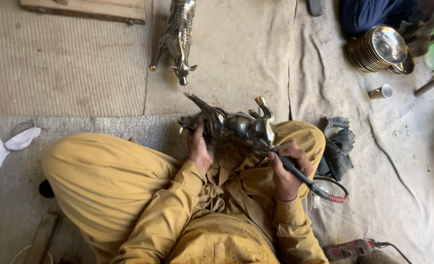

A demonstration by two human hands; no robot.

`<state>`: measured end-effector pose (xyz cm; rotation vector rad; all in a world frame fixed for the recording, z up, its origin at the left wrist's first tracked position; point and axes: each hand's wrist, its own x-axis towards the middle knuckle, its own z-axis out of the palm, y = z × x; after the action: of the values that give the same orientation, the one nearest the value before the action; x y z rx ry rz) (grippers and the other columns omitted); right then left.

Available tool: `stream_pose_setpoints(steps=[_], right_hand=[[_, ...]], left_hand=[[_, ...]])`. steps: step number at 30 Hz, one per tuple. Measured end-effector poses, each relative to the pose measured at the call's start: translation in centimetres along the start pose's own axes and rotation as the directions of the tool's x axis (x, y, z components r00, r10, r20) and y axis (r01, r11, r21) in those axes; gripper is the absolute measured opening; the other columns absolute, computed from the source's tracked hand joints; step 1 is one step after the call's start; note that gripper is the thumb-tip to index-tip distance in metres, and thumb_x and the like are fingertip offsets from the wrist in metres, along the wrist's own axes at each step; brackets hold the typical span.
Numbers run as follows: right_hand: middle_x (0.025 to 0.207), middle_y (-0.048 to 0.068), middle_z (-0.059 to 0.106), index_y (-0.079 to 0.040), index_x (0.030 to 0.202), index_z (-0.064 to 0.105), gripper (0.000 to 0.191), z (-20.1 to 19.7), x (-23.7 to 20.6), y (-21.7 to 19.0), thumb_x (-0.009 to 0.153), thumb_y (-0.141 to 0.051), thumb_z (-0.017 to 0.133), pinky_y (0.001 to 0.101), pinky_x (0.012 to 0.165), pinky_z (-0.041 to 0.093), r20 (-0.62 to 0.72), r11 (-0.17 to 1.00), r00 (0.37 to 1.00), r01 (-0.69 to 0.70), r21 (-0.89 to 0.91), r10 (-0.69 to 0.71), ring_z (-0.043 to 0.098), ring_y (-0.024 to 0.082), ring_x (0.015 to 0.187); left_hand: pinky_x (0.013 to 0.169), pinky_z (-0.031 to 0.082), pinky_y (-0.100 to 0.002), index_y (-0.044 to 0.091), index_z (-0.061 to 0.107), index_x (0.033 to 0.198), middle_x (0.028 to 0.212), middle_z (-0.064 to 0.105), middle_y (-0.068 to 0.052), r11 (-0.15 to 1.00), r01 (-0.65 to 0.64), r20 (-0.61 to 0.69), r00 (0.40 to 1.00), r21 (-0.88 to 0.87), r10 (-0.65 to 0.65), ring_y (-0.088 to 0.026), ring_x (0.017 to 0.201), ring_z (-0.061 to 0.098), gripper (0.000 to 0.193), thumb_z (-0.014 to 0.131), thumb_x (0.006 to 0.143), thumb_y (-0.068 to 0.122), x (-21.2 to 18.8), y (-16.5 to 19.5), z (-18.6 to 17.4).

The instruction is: The person sits cross-legged on the floor holding a brass bull figurine on their lap and engraves its surface with a handheld rotary engraving tool, repositioning and turning the figurine to reach different areas. Other finished brass animal figurines and stacked brass dishes lie on the cloth around them.

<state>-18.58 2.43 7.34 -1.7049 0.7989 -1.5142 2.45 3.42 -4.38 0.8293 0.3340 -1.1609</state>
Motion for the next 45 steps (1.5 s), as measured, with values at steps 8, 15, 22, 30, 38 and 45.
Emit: stream_pose_setpoints(steps=[8,15,22,30,38,45], right_hand=[[0.090,0.009,0.063,-0.002,0.098,0.059,0.020,-0.1,-2.2,-1.0,0.089,0.004,0.076,0.0288,0.077,0.047,-0.060,0.986,0.995,-0.065,0.152,0.075,0.057,0.017,0.082],[0.091,0.013,0.067,-0.003,0.099,0.058,0.019,-0.4,-2.5,-0.9,0.091,0.002,0.075,0.0327,0.084,0.045,-0.057,0.979,0.996,-0.050,0.200,0.062,0.055,0.019,0.088],[0.086,0.008,0.062,-0.003,0.093,0.060,0.022,0.6,-4.4,-0.8,0.084,0.003,0.079,0.0302,0.073,0.044,0.106,0.973,0.989,-0.120,0.197,0.101,0.055,0.017,0.079],[0.088,0.013,0.068,-0.003,0.092,0.062,0.018,-1.9,-1.4,-2.5,0.086,0.005,0.077,0.0333,0.075,0.052,0.036,0.988,0.997,-0.072,0.137,0.068,0.063,0.020,0.080],[0.156,0.021,0.052,-0.004,0.108,0.055,0.021,-6.1,5.8,-7.0,0.104,-0.007,0.076,0.0460,0.128,0.041,-0.249,0.975,0.943,0.217,-0.039,-0.220,0.045,0.028,0.149],[0.160,0.024,0.047,-0.005,0.108,0.057,0.018,-4.9,5.3,-6.6,0.103,-0.007,0.074,0.0467,0.124,0.045,-0.232,0.985,0.968,0.124,0.120,-0.094,0.043,0.032,0.151]], left_hand=[[0.099,0.049,-0.038,0.016,0.034,0.143,0.131,0.058,-0.011,0.945,-0.327,0.025,0.945,-0.010,0.327,-0.025,0.116,0.058,0.078,0.082,0.082,0.022,-2.6,0.6,7.4],[0.107,0.046,-0.039,0.004,0.044,0.141,0.135,0.059,-0.012,0.958,-0.265,0.207,0.937,-0.109,0.282,-0.024,0.123,0.055,0.065,0.079,0.094,0.031,-1.6,-2.1,5.7],[0.094,0.055,-0.043,0.008,0.058,0.135,0.120,0.068,-0.006,0.970,0.196,0.476,0.873,-0.146,-0.105,-0.024,0.109,0.065,0.048,0.071,0.096,0.033,1.3,-0.9,3.2],[0.100,0.054,-0.041,0.010,0.055,0.139,0.127,0.067,-0.006,0.983,0.130,0.545,0.838,-0.130,-0.039,-0.022,0.115,0.065,0.046,0.072,0.098,0.019,1.2,1.0,4.0],[0.114,0.045,-0.043,0.012,0.040,0.155,0.146,0.056,-0.005,0.997,-0.022,0.535,0.845,0.070,-0.019,-0.024,0.135,0.053,0.080,0.080,0.086,0.021,1.0,2.8,4.1],[0.118,0.038,-0.043,0.018,0.024,0.165,0.152,0.048,-0.005,0.980,-0.128,0.636,0.772,0.149,0.004,-0.025,0.140,0.045,0.101,0.086,0.085,0.027,1.6,2.5,3.2]])
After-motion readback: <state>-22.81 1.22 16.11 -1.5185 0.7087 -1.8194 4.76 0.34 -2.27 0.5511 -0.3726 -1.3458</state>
